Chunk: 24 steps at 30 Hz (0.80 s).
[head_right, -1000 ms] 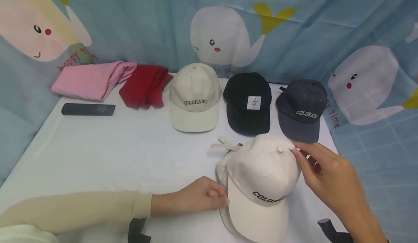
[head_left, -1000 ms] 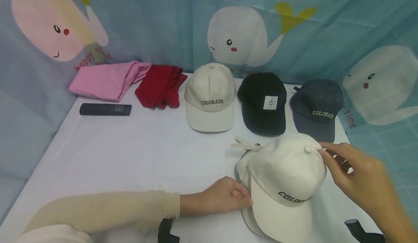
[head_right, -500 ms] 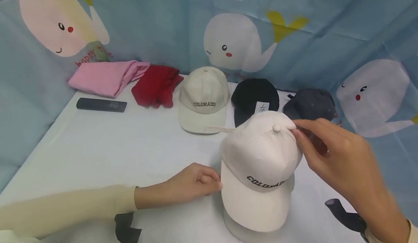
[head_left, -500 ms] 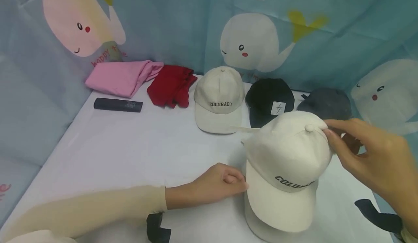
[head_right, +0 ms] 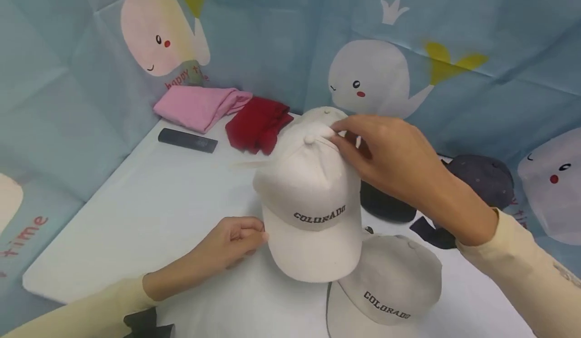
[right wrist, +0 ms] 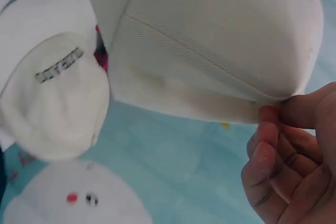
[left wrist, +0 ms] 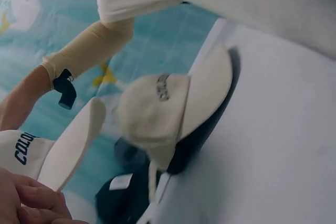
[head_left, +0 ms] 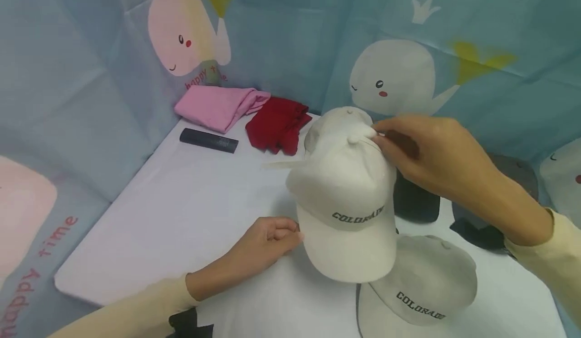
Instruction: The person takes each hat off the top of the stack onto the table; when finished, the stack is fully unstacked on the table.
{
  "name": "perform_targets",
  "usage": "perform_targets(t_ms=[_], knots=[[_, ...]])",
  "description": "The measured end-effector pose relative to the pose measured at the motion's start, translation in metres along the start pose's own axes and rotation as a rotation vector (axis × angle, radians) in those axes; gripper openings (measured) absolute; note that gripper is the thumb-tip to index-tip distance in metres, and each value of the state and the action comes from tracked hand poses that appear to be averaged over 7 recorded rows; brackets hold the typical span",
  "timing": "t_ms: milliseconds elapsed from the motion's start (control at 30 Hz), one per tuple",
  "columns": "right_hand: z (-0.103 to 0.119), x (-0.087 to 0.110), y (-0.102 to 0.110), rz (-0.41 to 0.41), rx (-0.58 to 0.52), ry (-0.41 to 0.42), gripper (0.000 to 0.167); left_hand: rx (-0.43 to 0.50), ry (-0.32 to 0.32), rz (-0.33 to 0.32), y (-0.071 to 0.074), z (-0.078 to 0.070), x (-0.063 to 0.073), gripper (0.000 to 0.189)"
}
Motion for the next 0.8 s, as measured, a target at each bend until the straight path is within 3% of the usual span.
perform_targets(t_ms=[200, 400, 633, 800], knots=[[0.005, -0.062, -0.042, 0.133, -0.041, 0.040, 0.022, 0.040, -0.079, -0.169, 0.029, 0.005, 0.016, 0.020], [0.024, -0.112, -0.082, 0.182, -0.174, 0.081, 0.023, 0.145, -0.104, -0.385, 0.058, 0.018, 0.042, 0.022], [0.049, -0.152, -0.133, 0.293, -0.187, 0.111, 0.023, 0.169, -0.059, -0.593, 0.085, 0.030, 0.072, 0.024], [0.061, -0.169, -0.162, 0.348, -0.161, 0.122, 0.025, 0.152, -0.007, -0.676, 0.101, 0.042, 0.086, 0.028]])
Point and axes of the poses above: each hand's wrist, its own x-axis away from the middle knuckle, its own y-axis out of the back of the hand, z = x × y, the point moved 5 cm from there along -x, towards the middle knuckle, and after that the axes turned 7 degrees about -y, right-handed, at the moved point
